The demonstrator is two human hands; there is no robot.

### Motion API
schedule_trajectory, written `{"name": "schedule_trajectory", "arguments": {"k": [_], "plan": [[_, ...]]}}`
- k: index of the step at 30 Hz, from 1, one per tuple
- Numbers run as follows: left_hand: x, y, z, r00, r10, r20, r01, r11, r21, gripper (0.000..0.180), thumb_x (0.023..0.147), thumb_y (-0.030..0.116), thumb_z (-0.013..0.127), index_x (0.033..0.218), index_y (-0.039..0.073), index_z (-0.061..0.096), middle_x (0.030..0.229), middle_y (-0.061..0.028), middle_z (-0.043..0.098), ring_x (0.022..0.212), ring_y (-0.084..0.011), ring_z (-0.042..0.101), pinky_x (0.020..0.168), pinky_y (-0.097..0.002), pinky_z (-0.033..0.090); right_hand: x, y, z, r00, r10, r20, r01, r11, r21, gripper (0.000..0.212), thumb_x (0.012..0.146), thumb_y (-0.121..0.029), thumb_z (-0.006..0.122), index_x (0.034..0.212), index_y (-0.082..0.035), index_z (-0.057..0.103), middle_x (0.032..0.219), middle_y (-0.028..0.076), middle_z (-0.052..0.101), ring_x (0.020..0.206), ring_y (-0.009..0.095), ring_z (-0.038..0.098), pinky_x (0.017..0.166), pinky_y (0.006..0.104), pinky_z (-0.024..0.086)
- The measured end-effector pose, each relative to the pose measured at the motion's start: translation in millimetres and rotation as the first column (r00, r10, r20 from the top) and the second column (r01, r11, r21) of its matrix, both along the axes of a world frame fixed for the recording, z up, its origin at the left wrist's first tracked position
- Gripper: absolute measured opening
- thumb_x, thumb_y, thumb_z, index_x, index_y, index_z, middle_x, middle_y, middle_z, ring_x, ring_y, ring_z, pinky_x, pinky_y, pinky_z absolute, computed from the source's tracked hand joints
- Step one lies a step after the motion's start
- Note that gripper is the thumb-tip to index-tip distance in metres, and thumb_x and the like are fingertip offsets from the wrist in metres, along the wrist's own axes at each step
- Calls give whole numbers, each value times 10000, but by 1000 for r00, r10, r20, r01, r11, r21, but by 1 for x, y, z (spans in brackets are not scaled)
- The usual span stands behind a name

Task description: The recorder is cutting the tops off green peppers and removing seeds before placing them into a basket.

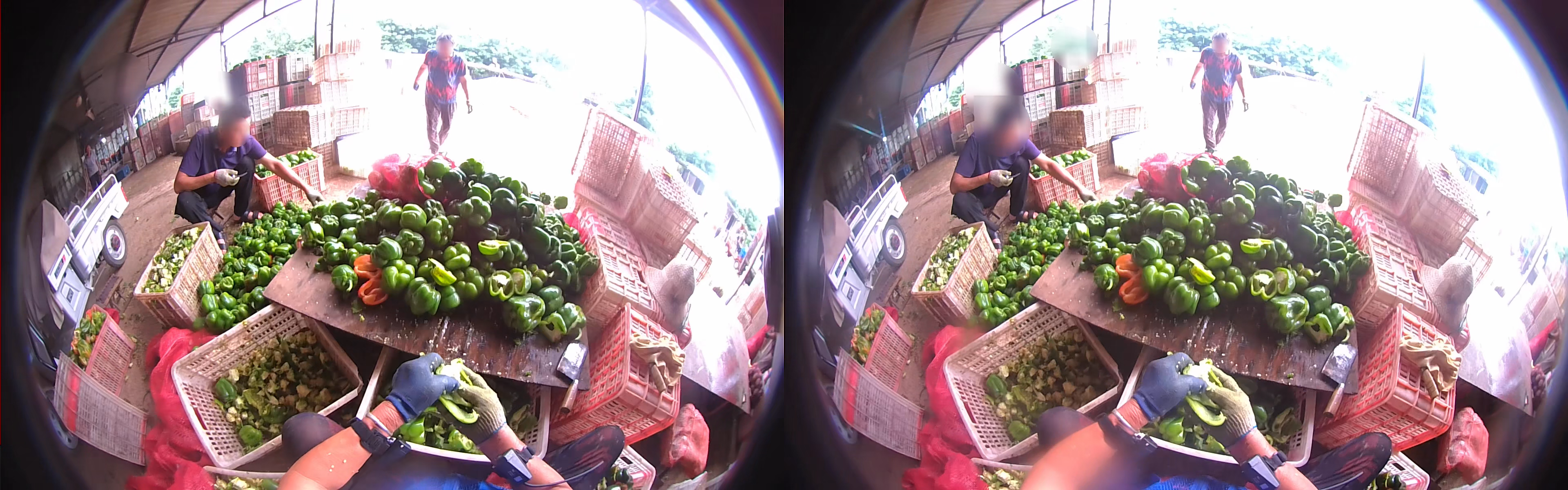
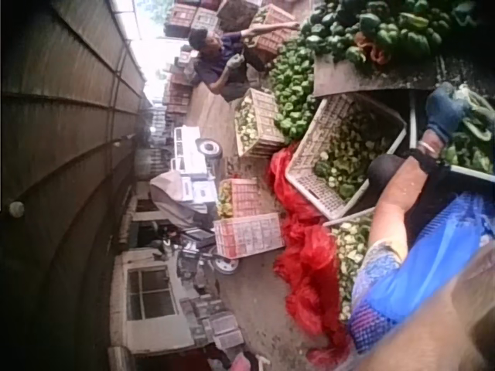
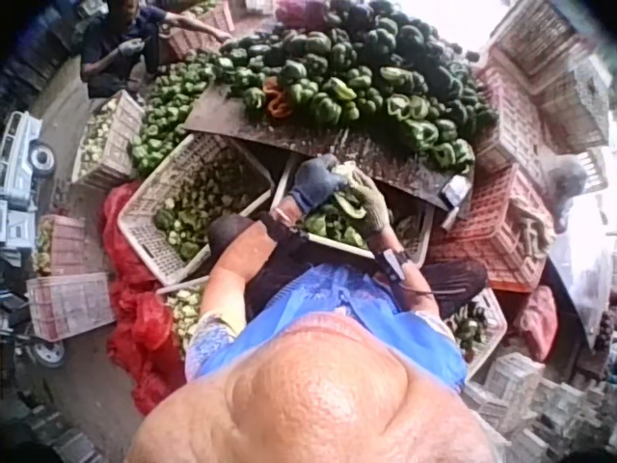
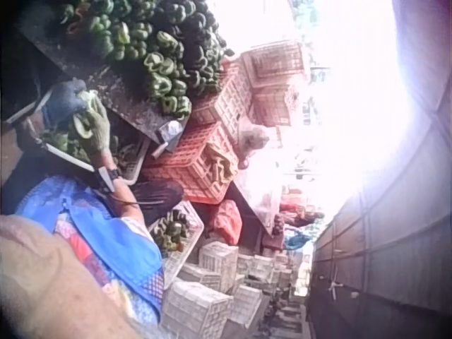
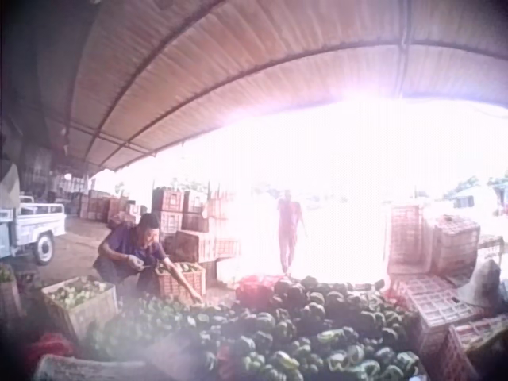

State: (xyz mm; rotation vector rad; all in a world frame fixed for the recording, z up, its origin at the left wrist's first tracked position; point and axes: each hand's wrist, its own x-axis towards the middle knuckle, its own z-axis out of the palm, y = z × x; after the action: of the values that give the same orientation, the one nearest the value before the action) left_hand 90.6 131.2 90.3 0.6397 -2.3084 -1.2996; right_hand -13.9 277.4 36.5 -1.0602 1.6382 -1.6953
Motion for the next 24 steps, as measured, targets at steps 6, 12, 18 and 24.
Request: {"name": "schedule_trajectory", "arguments": {"k": [6, 12, 18, 24], "plan": [[-12, -6, -19, 919, 131, -372, -129, 991, 31, 244, 741, 210, 820, 820, 46, 657, 736, -184, 674, 686, -355, 672, 654, -404, 540, 14, -22, 28, 625, 46, 779, 124, 980, -157, 533, 907, 28, 527, 1434, -4, 458, 1275, 130, 614, 1085, 230, 648, 954, 386, 558], [3, -98, -2, 700, 591, -401, -293, 750, 593, 185, 810, 34, 679, 993, 19, 698, 920, -68, 701, 732, -128, 639, 689, -296, 535, 8, -17, 32, 815, -228, 533, 237, 970, 54, 445, 888, -11, 624, 1330, 18, 588, 1244, 137, 651, 1081, 186, 639, 944, 306, 529], [114, -155, 11, 472, 792, -388, -864, 503, -24, 713, 822, 21, 580, 1510, 22, 394, 1362, -183, 601, 1148, -272, 620, 1010, -350, 464, -113, 2, 47, 615, -240, -751, 477, 872, 112, 583, 730, -264, 810, 1250, -57, 647, 1188, 214, 641, 1136, 367, 608, 1000, 426, 486], [69, -134, -10, 762, 583, -280, -628, 771, -105, 361, 847, 17, 624, 1198, -68, 632, 1202, -177, 671, 1087, -296, 636, 986, -390, 480, -238, -57, 34, 440, -117, -890, 621, 756, 207, 579, 761, -390, 760, 1252, -116, 621, 1080, 227, 632, 987, 421, 611, 824, 510, 498]]}}
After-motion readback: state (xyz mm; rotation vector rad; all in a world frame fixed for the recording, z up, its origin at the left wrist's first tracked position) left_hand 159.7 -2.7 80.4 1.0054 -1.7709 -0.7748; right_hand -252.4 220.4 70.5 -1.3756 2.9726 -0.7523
